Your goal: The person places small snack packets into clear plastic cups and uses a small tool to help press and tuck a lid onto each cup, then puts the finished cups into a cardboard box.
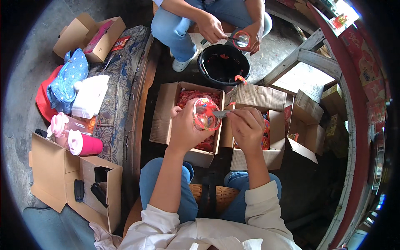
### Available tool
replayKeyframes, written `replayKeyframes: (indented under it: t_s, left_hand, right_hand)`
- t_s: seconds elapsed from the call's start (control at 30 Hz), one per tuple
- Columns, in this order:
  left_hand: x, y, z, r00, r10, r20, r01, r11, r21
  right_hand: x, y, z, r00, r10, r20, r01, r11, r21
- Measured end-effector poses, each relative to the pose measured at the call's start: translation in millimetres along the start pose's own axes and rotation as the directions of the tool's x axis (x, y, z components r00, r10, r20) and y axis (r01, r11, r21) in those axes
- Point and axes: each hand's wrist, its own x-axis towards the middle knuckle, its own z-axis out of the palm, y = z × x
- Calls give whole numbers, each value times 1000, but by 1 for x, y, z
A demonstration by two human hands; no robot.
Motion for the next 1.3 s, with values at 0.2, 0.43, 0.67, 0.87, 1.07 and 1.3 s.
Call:
replayKeyframes:
  t_s: [0.2,0.43,0.67,0.87,1.07,1.3]
  left_hand:
    - [-2,5,-5,986,-119,118,119,993,2]
    - [-1,5,-7,987,-106,121,112,993,-40]
    - [-2,8,-8,980,-145,135,152,987,-49]
    - [-6,0,-5,984,-76,161,90,993,-79]
    - [-6,0,-6,957,-84,279,161,951,-265]
    - [-10,1,-7,890,-187,417,392,781,-487]
  right_hand:
    - [-3,-1,5,999,-35,-8,35,999,-40]
    - [-5,-1,4,999,-49,7,49,998,-31]
    - [-8,-2,7,998,-54,18,54,999,-1]
    - [-10,-3,9,998,-50,27,49,998,39]
    - [-13,-3,8,998,-32,54,25,993,114]
    - [-14,-6,5,993,52,103,-66,989,135]
